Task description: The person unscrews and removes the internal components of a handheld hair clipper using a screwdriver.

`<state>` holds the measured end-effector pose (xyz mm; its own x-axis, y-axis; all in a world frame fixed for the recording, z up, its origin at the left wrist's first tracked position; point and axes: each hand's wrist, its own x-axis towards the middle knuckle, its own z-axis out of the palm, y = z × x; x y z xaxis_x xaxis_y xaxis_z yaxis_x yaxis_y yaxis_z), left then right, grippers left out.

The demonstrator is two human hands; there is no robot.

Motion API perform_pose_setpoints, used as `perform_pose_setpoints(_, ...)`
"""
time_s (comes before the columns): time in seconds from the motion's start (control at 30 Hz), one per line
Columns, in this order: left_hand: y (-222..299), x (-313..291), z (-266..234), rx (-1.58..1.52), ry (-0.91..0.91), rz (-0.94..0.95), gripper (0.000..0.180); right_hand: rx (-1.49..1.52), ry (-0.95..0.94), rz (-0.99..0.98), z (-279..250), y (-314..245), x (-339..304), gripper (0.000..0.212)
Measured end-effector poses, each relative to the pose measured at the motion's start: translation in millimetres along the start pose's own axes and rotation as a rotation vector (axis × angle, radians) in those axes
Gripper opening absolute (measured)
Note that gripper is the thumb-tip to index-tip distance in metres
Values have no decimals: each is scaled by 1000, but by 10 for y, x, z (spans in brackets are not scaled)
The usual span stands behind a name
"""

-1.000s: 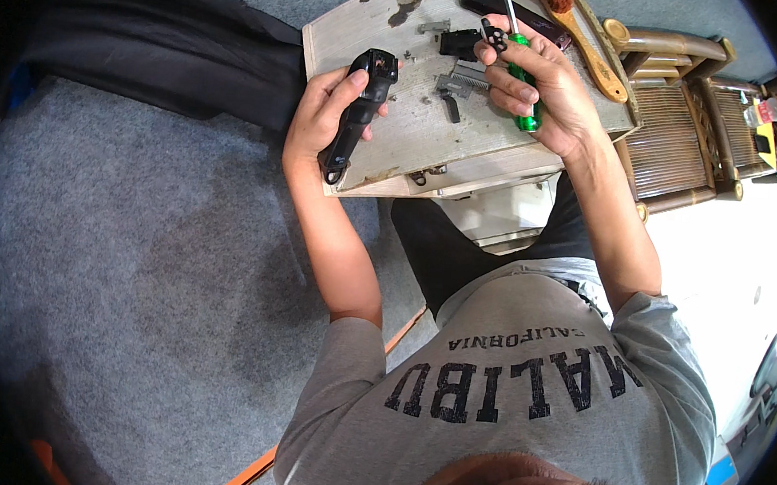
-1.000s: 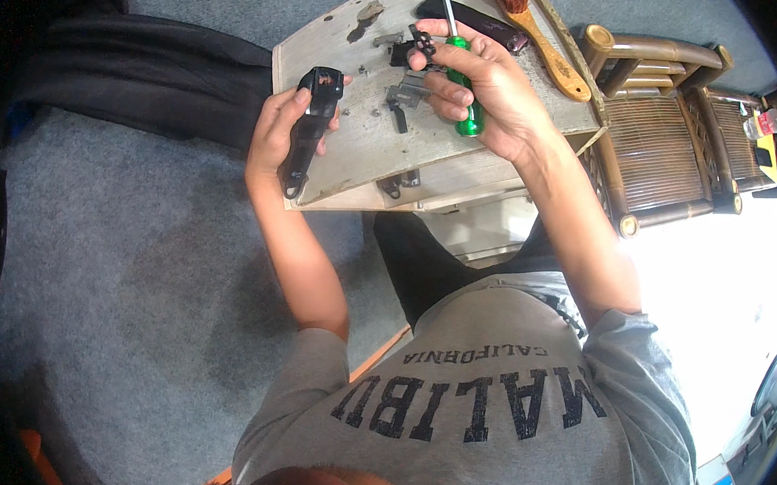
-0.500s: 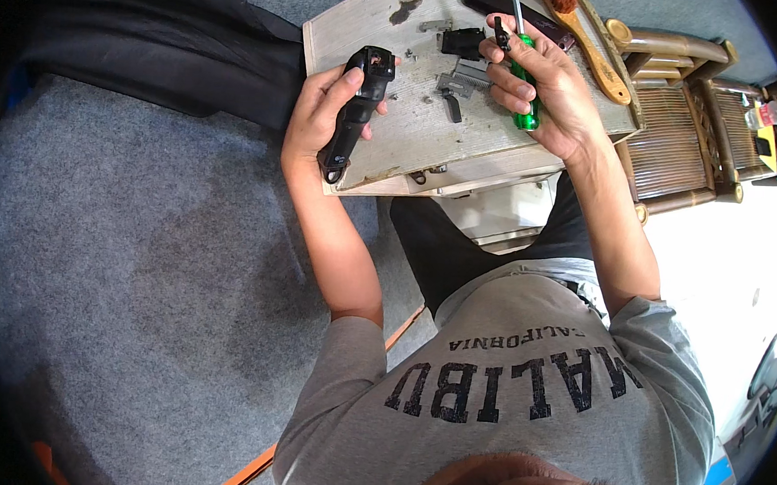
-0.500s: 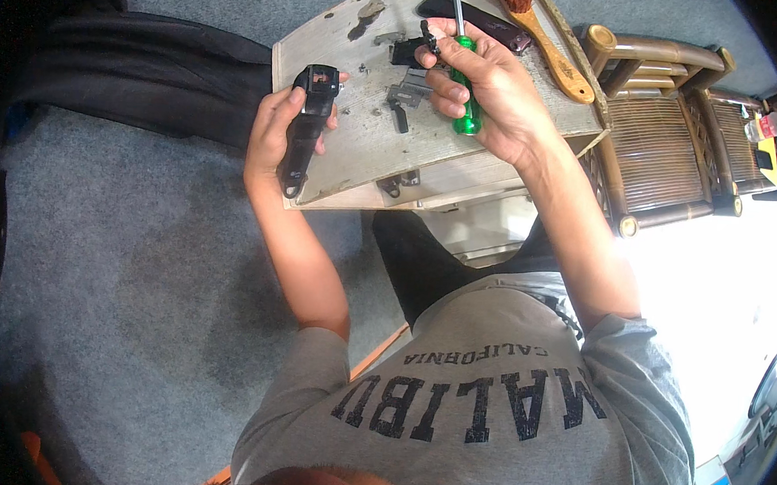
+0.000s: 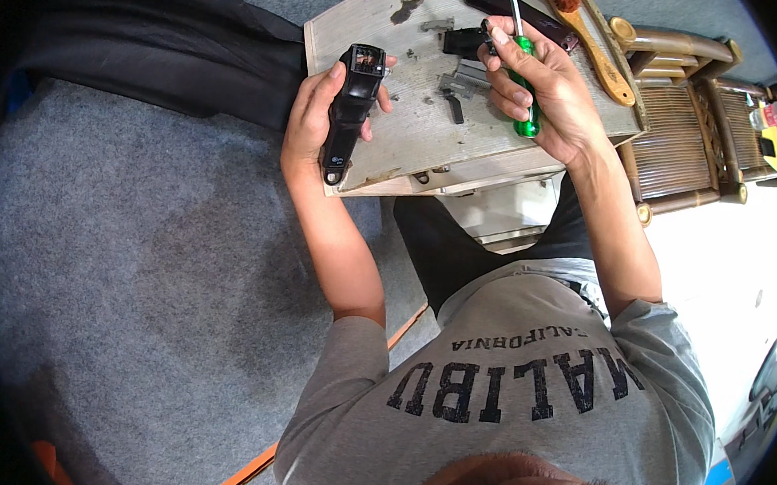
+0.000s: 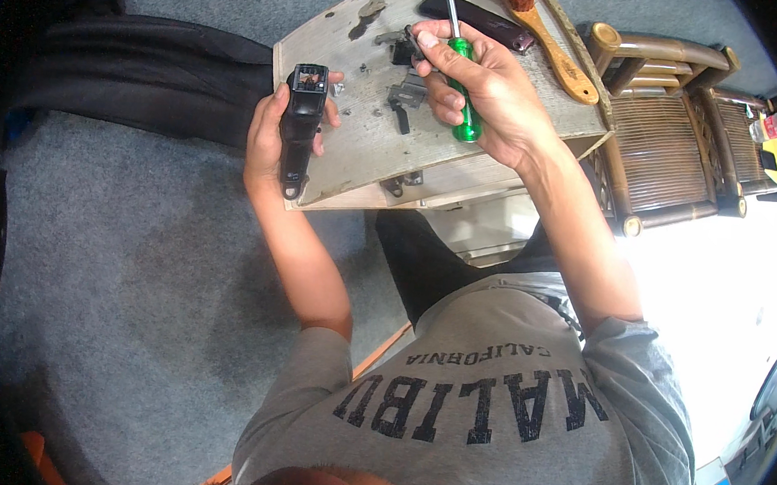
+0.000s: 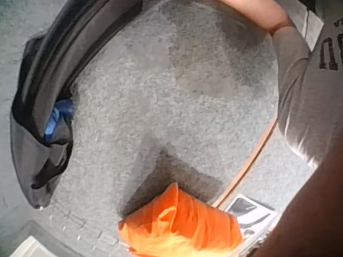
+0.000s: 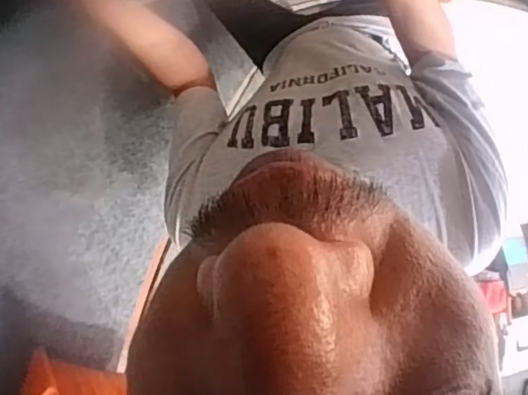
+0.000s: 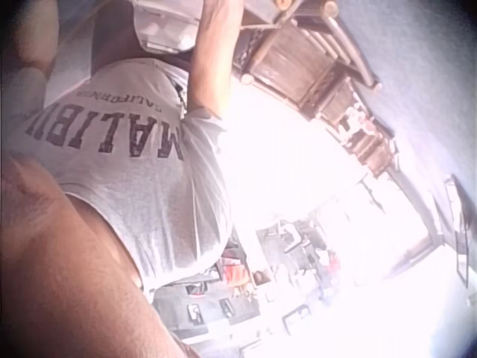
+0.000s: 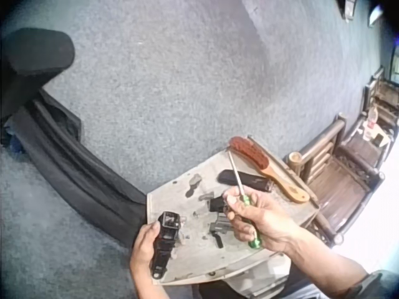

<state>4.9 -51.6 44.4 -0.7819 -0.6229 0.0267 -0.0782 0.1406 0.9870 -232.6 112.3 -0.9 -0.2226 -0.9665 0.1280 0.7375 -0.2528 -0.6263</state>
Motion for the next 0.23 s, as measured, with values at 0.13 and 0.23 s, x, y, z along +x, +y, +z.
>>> perform_pose_setpoints(0.13, 3, 8, 17, -11, 13, 12, 72, -40, 3, 14, 14, -14, -1, 27)
perform_pose_setpoints(0.23, 4, 6, 6, -29, 2, 11, 71, -107, 18, 23, 25, -13, -8, 35)
